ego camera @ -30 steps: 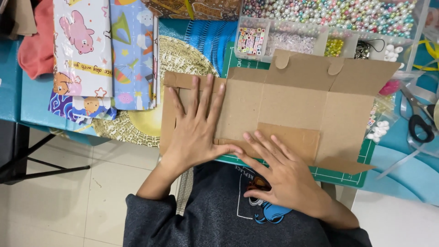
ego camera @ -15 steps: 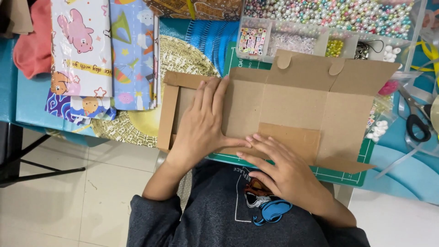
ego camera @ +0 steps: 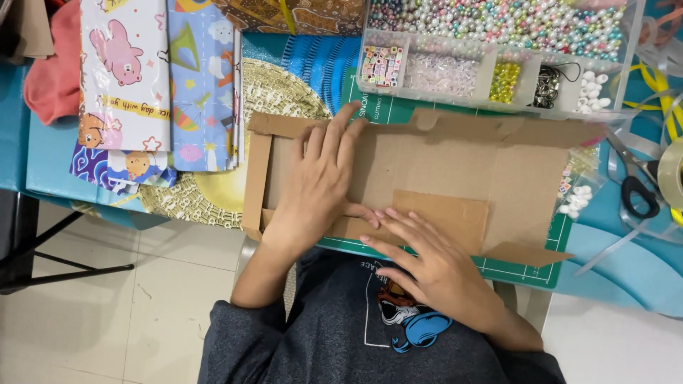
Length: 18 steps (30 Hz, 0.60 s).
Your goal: The person folds and assembles a flat cardboard box into a rectangular container. They then fill the box with brown shredded paper and place several small plastic bags containing craft items inside.
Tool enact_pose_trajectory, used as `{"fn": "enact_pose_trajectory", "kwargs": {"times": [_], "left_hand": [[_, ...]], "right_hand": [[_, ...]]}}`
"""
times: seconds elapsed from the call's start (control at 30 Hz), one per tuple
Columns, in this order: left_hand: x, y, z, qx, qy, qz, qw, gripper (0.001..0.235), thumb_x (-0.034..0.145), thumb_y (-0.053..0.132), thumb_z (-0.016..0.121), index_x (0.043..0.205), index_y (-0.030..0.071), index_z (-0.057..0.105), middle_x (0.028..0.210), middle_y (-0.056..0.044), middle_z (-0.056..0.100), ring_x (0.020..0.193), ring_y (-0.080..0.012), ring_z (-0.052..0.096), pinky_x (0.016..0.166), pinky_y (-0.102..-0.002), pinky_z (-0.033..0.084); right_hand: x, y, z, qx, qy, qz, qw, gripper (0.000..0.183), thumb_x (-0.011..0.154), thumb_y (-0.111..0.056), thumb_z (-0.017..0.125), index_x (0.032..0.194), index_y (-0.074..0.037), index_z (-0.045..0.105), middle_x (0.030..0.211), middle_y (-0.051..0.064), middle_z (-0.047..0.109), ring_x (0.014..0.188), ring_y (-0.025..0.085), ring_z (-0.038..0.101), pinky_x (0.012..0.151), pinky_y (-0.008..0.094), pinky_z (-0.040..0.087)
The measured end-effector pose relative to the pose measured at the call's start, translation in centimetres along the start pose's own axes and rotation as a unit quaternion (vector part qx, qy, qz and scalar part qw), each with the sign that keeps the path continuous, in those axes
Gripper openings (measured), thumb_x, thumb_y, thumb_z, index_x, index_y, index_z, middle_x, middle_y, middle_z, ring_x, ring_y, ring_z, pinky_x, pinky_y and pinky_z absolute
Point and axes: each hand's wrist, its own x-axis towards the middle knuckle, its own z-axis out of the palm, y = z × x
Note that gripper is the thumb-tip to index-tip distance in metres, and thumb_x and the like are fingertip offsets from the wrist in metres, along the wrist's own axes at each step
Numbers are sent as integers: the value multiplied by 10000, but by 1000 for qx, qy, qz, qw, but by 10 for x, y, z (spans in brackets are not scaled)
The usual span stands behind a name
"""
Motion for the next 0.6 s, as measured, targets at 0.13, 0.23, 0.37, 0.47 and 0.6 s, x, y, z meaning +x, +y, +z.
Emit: {"fn": "enact_pose_trajectory", "kwargs": {"times": [0.13,0.23,0.37,0.47,0.6], "left_hand": [[-5,5,-2,2,-16,22,1000,1369,474,898,745,1503,66,395,1459,-52,507,1355,-261,488,1174,-471,329],[-9,8,-4,22,-12,45,999,1269,616,891,704,1633,247,303,1512,-106,490,1403,-275,479,1225,-555,275],[-13,9,-5,2,-29,74,997,1071,777,758,695,1595,149,368,1574,-221,415,1466,-360,414,1228,-528,303],[-10,15,-17,-34,-57,111,992,907,922,604,583,1547,-20,376,1604,-274,362,1501,-382,352,1247,-548,236],[-11,46,-14,43,-82,101,991,834,931,413,361,1522,-175,330,1645,-338,220,1548,-414,252,1290,-473,175]], "right_hand": [[-4,3,5,25,12,8,1000,558,935,-296,774,1435,-145,577,1518,144,524,1426,328,515,1184,523,436],[-5,3,4,32,16,9,999,531,948,-292,756,1421,-118,591,1492,151,548,1422,323,511,1192,522,422],[-5,4,5,36,15,10,999,544,963,-274,745,1449,-109,567,1524,155,518,1433,321,504,1204,504,416],[-5,2,4,50,18,13,999,521,947,-279,761,1402,-82,598,1510,181,517,1421,336,511,1199,519,424],[-2,1,1,79,39,21,996,336,915,-247,781,1123,8,711,1434,271,541,1387,398,512,1172,572,438]]}}
